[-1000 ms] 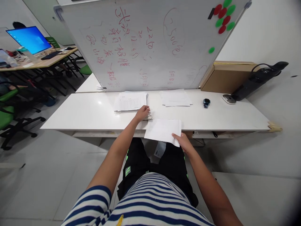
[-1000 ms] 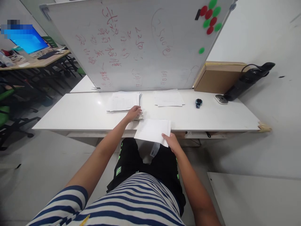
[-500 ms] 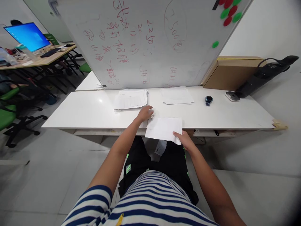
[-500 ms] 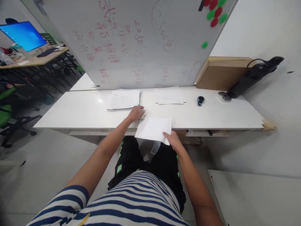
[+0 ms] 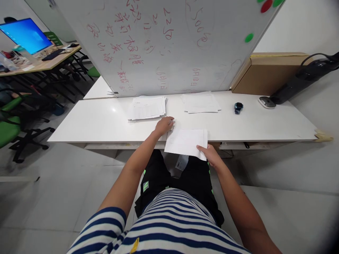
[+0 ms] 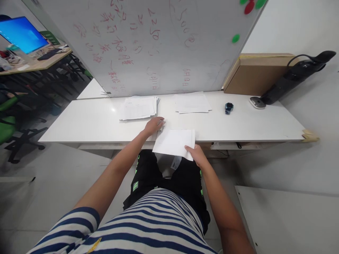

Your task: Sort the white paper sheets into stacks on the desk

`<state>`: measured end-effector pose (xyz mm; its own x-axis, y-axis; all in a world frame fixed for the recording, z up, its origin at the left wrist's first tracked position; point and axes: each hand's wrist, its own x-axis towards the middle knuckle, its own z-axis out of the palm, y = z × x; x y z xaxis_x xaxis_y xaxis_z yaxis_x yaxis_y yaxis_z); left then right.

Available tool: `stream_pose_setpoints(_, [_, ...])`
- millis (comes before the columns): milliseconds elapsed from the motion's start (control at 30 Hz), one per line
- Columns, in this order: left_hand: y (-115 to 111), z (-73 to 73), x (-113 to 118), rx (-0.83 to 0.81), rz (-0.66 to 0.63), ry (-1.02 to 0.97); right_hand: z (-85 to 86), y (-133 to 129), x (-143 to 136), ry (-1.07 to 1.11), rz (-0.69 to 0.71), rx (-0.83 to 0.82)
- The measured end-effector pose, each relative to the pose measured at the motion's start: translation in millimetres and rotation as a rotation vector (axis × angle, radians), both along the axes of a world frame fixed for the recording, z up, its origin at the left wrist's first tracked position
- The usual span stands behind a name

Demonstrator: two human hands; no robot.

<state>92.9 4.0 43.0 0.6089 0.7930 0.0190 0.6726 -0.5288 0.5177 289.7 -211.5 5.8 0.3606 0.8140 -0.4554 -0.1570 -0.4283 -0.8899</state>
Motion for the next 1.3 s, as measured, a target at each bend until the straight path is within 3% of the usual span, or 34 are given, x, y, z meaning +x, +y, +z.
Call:
stream_pose_setpoints(233, [0.3, -1.4, 1.8, 0.033, -0.03, -0.004, 11.6, 1.2, 0.3, -0.044, -0.027, -0.023])
stream_pose_setpoints(467, [6.1, -9.7, 5.4, 0.062, -0.093, 0.006, 8.9, 1.2, -3.1, -0.047, -0.06, -0.036])
stream_pose_setpoints(867, [7.5, -1.0, -3.8, -0.181, 0.127, -0.125, 28.0, -5.9, 9.4, -0.289, -0.023, 0.013])
stream_pose_setpoints(1067, [5.6, 0.4, -1.1, -0.132, 0.162, -0.069, 62.3, -33.5, 26.9, -0.306, -0.26, 0.206])
stream_pose_setpoints(1300, [6.0, 0.9, -1.1, -0.136, 0.151, -0.062, 98.9, -68.6, 22.7, -0.421, -0.526, 0.467])
